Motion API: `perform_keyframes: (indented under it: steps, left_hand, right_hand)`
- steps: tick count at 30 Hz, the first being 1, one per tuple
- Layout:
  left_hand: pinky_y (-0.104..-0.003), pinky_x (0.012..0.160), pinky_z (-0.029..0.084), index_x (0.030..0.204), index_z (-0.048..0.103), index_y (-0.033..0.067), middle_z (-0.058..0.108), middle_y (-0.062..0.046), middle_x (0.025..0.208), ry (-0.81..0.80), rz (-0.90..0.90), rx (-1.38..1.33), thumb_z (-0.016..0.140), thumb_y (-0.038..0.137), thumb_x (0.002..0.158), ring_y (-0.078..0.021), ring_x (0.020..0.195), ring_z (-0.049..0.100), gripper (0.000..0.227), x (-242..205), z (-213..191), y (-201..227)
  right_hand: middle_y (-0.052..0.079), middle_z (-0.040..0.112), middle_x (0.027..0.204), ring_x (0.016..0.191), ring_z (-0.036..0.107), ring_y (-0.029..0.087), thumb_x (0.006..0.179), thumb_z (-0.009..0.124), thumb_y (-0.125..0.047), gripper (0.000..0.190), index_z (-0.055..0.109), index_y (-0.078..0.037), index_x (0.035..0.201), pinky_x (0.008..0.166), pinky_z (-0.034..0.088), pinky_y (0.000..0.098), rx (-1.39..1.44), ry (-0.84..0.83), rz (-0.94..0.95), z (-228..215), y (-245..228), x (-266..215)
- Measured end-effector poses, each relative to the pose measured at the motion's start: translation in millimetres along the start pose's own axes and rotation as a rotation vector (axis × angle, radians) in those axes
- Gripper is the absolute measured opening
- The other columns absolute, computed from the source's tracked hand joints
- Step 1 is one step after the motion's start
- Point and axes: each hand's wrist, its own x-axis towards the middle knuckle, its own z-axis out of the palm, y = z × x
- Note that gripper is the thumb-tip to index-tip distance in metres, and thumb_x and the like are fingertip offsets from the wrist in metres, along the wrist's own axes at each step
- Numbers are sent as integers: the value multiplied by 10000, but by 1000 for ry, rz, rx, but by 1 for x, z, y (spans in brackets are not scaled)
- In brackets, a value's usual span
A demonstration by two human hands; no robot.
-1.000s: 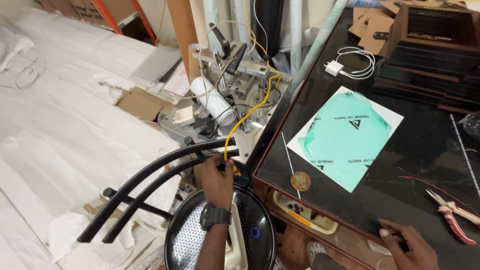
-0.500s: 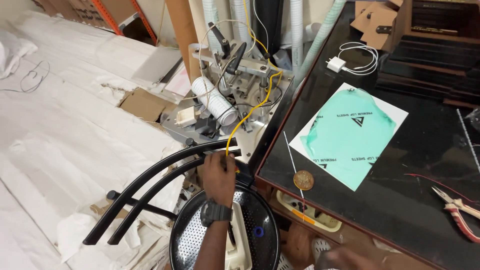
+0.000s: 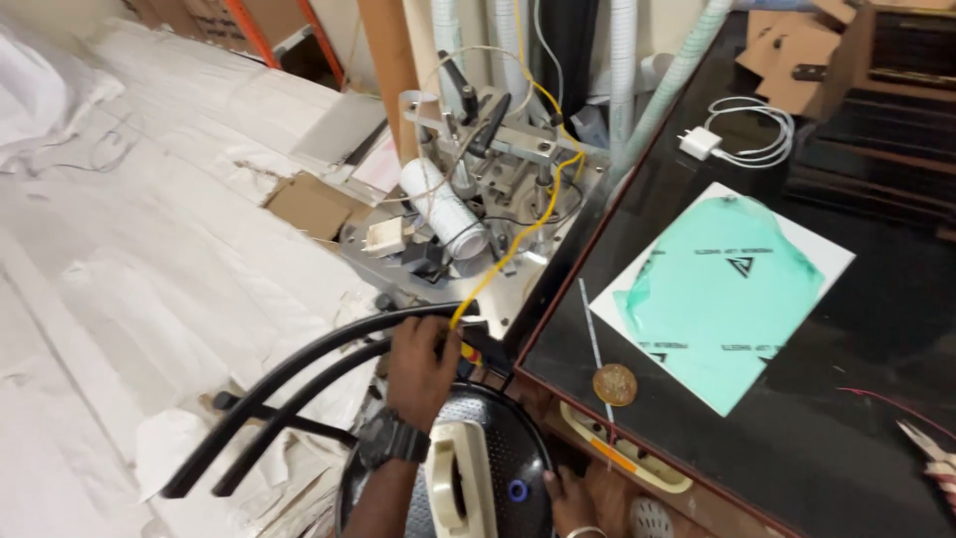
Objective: The person solders wires onto a small round LED light component at a workbench. They hold the component steady with one hand while applying a heated soldering iron and solder wire to the wire joints, occasionally repositioning the component and adjusting the solder spool, then continue soldering additional joints.
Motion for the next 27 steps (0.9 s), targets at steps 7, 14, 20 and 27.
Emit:
perform_keyframes:
  steps: [7, 14, 20, 27]
  left_hand:
    - [-441, 777, 507, 1011, 689, 25, 623, -138, 924, -88, 6, -81, 693, 199, 934, -335, 902, 598, 191, -3, -18, 2]
    - [-447, 777, 495, 986, 686, 23, 625, -143, 955, -83, 156, -86, 707, 187, 952, -343, 911, 600, 169, 19, -5, -19]
    - [-401, 679, 542, 1002, 711, 57, 606, -118, 936, -139, -65, -96, 701, 243, 929, -283, 795, 644, 200, 28, 1, -10]
    - [-412, 720, 537, 965, 707, 29, 612, -135, 959, -34, -4, -152, 717, 202, 923, -304, 864, 649, 179, 25, 3, -8]
  right_hand:
    - [190, 709, 1321, 1248, 636, 336, 1036, 484, -485, 599, 640, -29, 1392, 1114, 420, 399, 219, -27, 265, 4, -5, -1]
    - [173, 753, 1261, 1205, 669, 293, 991, 553, -495, 596, 698, -16, 1315, 1083, 476, 379, 388, 109, -43, 103, 150, 100]
    - [126, 587, 1422, 1360, 487, 280, 1019, 454, -590, 657, 546, -87, 1432, 1143, 381, 402, 1162, 67, 217, 105, 87, 51]
    - [55, 476, 1603, 1505, 378, 231, 1016, 422, -591, 715, 458, -104, 1538, 1206, 296, 413, 1136, -208, 446, 43, -22, 91]
